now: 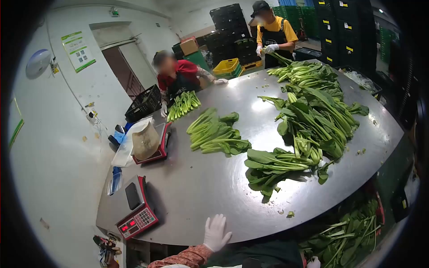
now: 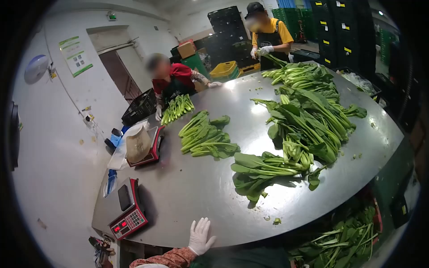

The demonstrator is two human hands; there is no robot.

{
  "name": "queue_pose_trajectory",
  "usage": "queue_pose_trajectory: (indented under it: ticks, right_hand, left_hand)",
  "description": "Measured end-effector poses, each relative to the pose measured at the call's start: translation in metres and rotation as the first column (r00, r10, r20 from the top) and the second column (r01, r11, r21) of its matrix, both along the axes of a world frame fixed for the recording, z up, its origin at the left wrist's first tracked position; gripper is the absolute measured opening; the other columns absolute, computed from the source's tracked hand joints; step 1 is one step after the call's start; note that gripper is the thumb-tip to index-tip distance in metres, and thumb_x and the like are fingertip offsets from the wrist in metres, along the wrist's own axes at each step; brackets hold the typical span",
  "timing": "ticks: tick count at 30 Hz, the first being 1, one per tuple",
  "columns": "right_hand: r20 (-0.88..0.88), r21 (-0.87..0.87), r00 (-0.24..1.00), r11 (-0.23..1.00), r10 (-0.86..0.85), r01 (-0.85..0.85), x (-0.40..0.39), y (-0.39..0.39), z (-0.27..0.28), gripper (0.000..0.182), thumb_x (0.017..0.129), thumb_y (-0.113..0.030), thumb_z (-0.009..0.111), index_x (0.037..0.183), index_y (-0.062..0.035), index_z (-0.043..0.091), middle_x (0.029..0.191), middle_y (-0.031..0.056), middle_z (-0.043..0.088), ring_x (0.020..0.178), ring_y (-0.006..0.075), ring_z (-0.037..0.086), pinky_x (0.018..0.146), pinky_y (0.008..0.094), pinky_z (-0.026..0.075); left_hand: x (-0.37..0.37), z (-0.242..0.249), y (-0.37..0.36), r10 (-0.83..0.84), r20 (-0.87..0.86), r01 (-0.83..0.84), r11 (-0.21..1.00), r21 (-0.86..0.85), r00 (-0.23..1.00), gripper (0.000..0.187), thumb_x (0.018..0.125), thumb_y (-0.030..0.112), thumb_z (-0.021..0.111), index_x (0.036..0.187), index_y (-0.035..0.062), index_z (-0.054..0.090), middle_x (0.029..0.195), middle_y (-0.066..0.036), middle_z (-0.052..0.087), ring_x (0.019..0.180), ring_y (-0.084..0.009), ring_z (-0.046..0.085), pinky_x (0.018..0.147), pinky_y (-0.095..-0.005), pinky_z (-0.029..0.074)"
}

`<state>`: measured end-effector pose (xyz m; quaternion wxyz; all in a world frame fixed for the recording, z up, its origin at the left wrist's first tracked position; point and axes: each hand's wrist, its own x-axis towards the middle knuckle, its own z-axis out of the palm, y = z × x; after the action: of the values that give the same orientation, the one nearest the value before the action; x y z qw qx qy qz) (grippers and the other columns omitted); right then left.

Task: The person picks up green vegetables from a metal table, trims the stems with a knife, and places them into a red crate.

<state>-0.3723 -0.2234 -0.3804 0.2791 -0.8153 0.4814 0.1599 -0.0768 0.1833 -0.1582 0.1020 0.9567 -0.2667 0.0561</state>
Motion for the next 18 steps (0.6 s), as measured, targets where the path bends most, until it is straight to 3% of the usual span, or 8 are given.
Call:
queue_pose_trajectory:
  ticks: [6, 9, 18]
  right_hand:
    - [0.076, -0.083, 0.997, 0.996, 0.026, -0.02, -0.006, 0.004, -0.006, 0.031, 0.085, -0.018, 0.053, 0.114, -0.0177, 0.063, 0.096, 0.0207, 0.068, 0.09, 0.0421, 0.063, 0.08, 0.0487, 0.05]
    - [0.055, -0.088, 0.998, 0.996, 0.0, 0.005, 0.001, 0.009, 0.012, 0.029, 0.086, -0.018, 0.053, 0.113, -0.0171, 0.064, 0.097, 0.0205, 0.068, 0.091, 0.0423, 0.062, 0.08, 0.0485, 0.05]
    - [0.063, -0.089, 0.998, 0.996, 0.006, -0.001, -0.002, 0.008, -0.002, 0.029, 0.086, -0.02, 0.053, 0.112, -0.0172, 0.064, 0.097, 0.0205, 0.068, 0.091, 0.0418, 0.063, 0.079, 0.0482, 0.05]
  left_hand:
    - [-0.001, 0.002, -0.003, -0.012, -0.014, 0.013, 0.999, 0.041, 1.0, 0.071, 0.09, 0.043, 0.057, 0.141, -0.001, 0.035, 0.147, -0.021, 0.036, 0.141, -0.0343, 0.028, 0.115, -0.0552, 0.014]
    - [0.0, 0.001, -0.002, -0.02, -0.007, 0.02, 0.999, 0.032, 1.0, 0.071, 0.089, 0.042, 0.058, 0.141, -0.0012, 0.035, 0.146, -0.021, 0.037, 0.141, -0.0348, 0.029, 0.115, -0.0553, 0.014]
    - [0.001, 0.003, -0.001, -0.016, -0.006, 0.016, 1.0, 0.006, 1.0, 0.072, 0.088, 0.04, 0.06, 0.141, -0.0017, 0.036, 0.145, -0.022, 0.038, 0.14, -0.0354, 0.03, 0.114, -0.0553, 0.014]
